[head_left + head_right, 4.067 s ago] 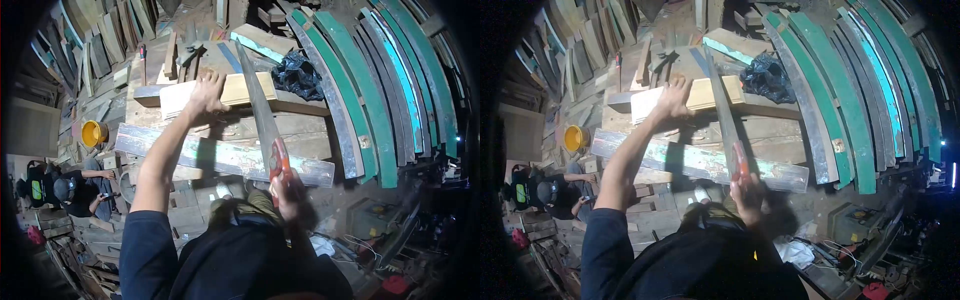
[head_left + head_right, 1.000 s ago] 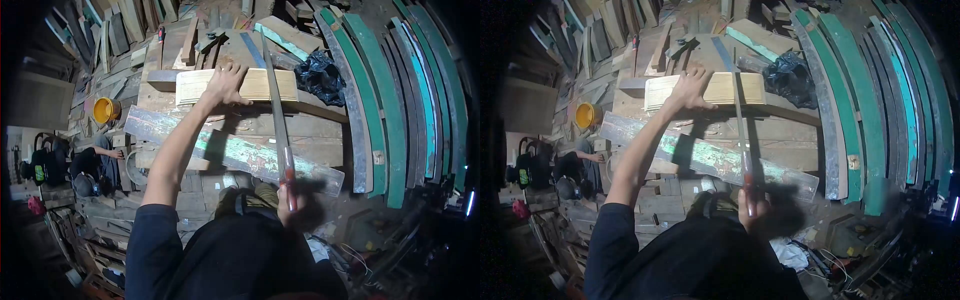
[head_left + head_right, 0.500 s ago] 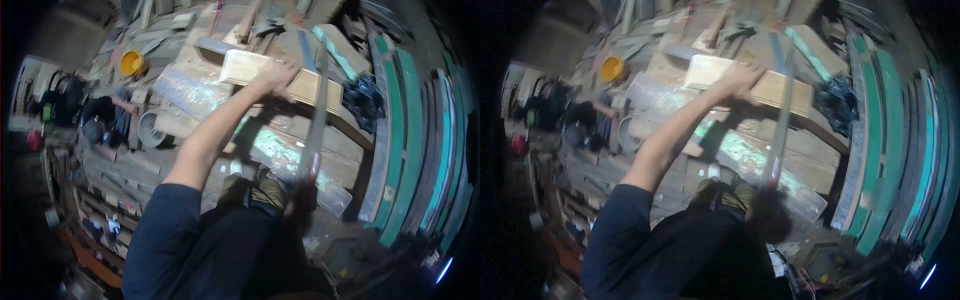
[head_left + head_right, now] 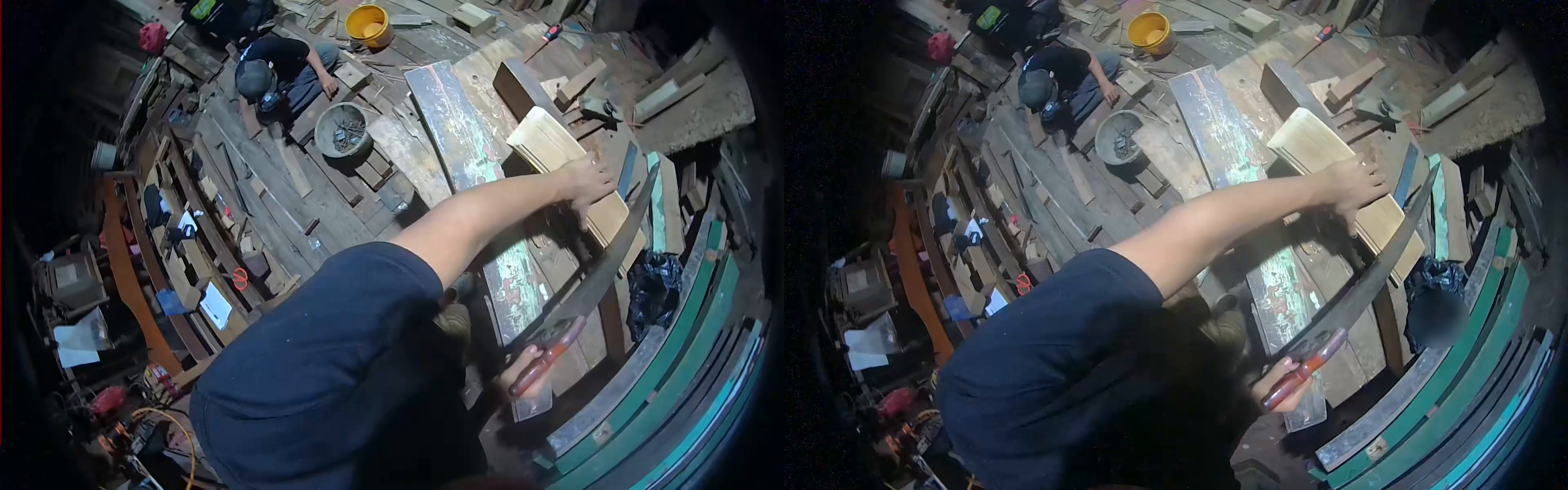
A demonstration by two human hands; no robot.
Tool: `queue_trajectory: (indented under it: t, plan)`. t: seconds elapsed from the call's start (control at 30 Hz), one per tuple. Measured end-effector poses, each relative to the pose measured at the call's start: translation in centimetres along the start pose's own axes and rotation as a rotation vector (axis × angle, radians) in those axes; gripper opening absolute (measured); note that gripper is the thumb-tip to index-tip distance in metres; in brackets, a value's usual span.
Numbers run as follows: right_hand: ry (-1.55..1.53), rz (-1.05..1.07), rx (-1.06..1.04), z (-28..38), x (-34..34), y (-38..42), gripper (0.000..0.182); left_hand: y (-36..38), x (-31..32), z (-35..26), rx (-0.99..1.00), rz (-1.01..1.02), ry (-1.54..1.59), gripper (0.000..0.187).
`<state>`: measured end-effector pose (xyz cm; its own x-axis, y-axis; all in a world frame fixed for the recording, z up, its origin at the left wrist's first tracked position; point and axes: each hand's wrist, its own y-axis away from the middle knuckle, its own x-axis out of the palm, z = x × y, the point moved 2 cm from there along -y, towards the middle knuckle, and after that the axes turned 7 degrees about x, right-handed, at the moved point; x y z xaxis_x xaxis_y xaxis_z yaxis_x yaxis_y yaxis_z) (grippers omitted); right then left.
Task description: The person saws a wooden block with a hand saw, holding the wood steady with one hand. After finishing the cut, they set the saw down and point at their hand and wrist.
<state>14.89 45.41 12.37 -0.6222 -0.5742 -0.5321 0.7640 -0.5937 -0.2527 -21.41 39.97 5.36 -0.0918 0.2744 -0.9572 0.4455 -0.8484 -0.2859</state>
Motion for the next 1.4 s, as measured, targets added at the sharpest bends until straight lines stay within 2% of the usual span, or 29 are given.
queue_trajectory:
  t: [0.23,0.33,0.37,0.5,0.6,0.67,0.73,0.77,0.93,1.03,1.07,1.13,1.17,1.27,1.3,1.4]
  plan:
    - [-0.26,0.256,0.484,3.0,-4.9,-3.8,0.018,-0.2,-0.1,0.0,-0.012,0.04,0.087,0.114]
    - [-0.587,0.346,0.53,0.8,-6.3,-5.5,0.011,-0.2,-0.1,-0.2,-0.03,-0.01,0.054,0.115]
    - [-0.598,0.336,0.525,0.4,-6.6,-6.1,0.011,-0.3,-0.1,-0.3,-0.059,0.045,0.052,0.118]
    - [-0.585,0.348,0.541,-0.9,-7.5,-7.7,0.009,-0.1,0.2,-0.7,-0.137,0.018,0.067,0.123]
    - [-0.453,0.448,0.597,-1.5,-8.6,-8.4,0.014,0.2,0.7,-0.4,-0.104,-0.065,0.066,0.121]
    - [-0.581,0.435,0.611,-2.1,-8.8,-8.5,0.016,0.1,-0.4,-0.7,-0.123,0.003,0.06,0.121]
    - [-0.889,0.351,0.565,-3.7,-8.6,-8.2,0.017,-0.2,-0.2,-0.3,-0.101,0.077,0.112,0.122]
    - [-0.975,0.303,0.68,-4.3,-8.7,-8.0,0.016,-0.3,-0.4,-0.2,-0.095,0.081,0.117,0.123]
    - [-0.867,0.225,0.652,-5.5,-8.6,-6.9,0.016,-0.3,-1.2,-0.8,-0.077,0.036,0.128,0.114]
    - [-0.787,0.293,0.614,-5.7,-9.1,-6.9,0.015,-0.7,-1.9,-1.3,-0.116,0.122,0.092,0.116]
    - [-0.768,0.345,0.644,-5.3,-9.5,-7.3,0.015,-0.8,-1.9,-1.4,-0.1,0.118,0.087,0.116]
    - [-0.7,0.332,0.571,-5.5,-9.3,-7.0,0.016,-0.8,-1.4,-0.8,-0.08,0.109,0.069,0.117]
    - [-0.871,0.295,0.544,-6.1,-8.6,-6.7,0.016,-1.0,-1.5,-0.7,-0.075,0.13,0.087,0.12]
    - [-0.55,0.255,0.384,-7.1,-7.5,-5.9,0.017,-1.1,-1.5,-0.8,-0.087,0.16,0.057,0.123]
    - [-0.507,0.214,0.407,-6.8,-7.1,-5.1,0.016,-1.1,-1.4,-0.7,-0.097,0.169,0.061,0.123]
    - [-0.248,0.243,0.172,-3.5,-7.2,-5.9,0.015,-1.4,-2.4,-1.2,-0.103,0.221,0.084,0.123]
